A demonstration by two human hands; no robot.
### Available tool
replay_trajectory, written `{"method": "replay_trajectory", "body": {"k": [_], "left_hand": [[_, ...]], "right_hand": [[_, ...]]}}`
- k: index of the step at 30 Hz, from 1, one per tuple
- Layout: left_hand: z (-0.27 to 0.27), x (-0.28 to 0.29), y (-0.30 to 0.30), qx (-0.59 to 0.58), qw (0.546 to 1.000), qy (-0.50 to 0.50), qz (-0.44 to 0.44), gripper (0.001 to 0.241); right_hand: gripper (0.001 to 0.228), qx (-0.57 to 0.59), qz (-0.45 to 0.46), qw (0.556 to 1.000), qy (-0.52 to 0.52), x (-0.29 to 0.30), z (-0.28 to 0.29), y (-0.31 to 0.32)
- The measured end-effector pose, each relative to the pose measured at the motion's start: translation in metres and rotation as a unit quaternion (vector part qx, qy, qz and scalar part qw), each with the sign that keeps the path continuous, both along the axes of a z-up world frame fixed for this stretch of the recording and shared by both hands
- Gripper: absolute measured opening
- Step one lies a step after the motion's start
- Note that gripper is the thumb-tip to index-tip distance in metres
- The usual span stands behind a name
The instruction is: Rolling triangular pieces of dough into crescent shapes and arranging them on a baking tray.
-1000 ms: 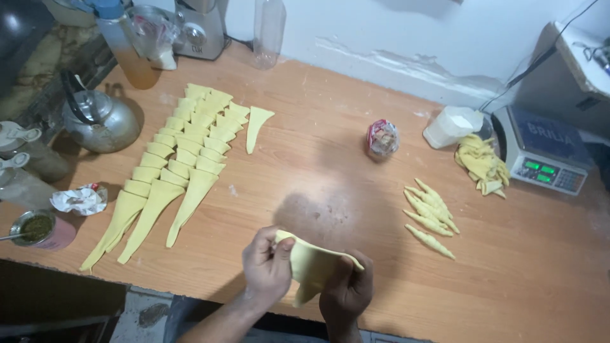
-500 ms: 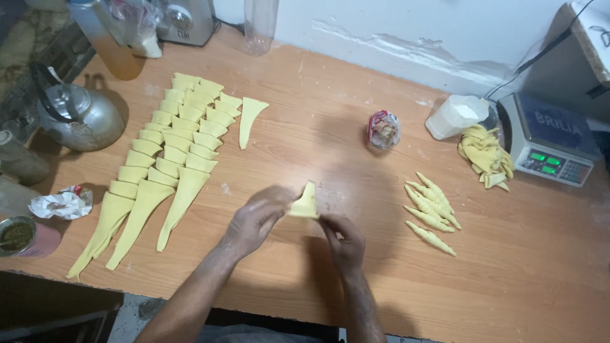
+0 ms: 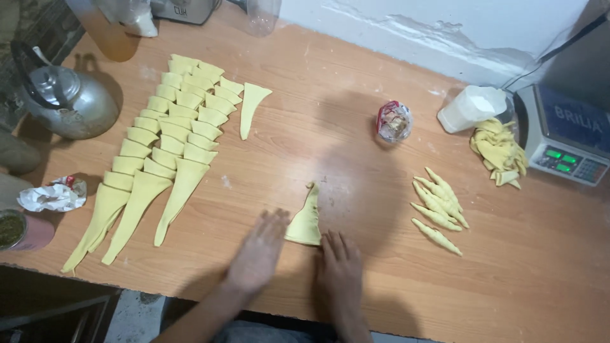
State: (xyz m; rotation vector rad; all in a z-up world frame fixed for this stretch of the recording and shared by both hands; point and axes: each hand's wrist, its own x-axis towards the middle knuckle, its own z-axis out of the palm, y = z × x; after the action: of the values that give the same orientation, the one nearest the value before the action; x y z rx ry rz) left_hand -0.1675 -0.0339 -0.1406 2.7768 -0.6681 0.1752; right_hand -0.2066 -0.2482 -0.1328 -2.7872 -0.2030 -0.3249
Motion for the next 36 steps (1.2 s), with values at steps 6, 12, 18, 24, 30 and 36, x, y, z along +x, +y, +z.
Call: {"method": "replay_trajectory", "body": {"k": [6,12,18,24,30,36], "left_hand": [[0.027,0.019,-0.024,0.006,0.996,0.07,-0.056,0.07],[0.026,0.074,-0.019,-0.009,0.999,-0.014,-0.044,0.079],[-0.017,0.06,-0.011,-0.049,0.981,0.023,-0.185,0.023],[0.016,-0.019,-0.001,0.024,0.984,0.002,-0.178,0.035],[0.009,-0.024,-0.024,-0.06,0.995,-0.059,-0.061,0.069],[0.027,0.029,-0.026,-0.057,0.996,0.067,-0.023,0.079]], "right_hand": [[0.078,-0.055,0.127,0.983,0.117,0.031,-0.018,0.019],[0.077,0.002,0.127,0.992,-0.024,0.078,-0.001,0.0],[0.018,0.156,0.146,0.976,-0.05,0.054,0.003,-0.005],[0.027,0.07,0.059,0.988,0.123,-0.014,0.011,0.013],[0.065,0.079,0.131,0.983,0.105,-0.013,-0.016,0.03],[0.081,-0.02,0.043,0.995,0.087,0.055,0.018,0.02]]}}
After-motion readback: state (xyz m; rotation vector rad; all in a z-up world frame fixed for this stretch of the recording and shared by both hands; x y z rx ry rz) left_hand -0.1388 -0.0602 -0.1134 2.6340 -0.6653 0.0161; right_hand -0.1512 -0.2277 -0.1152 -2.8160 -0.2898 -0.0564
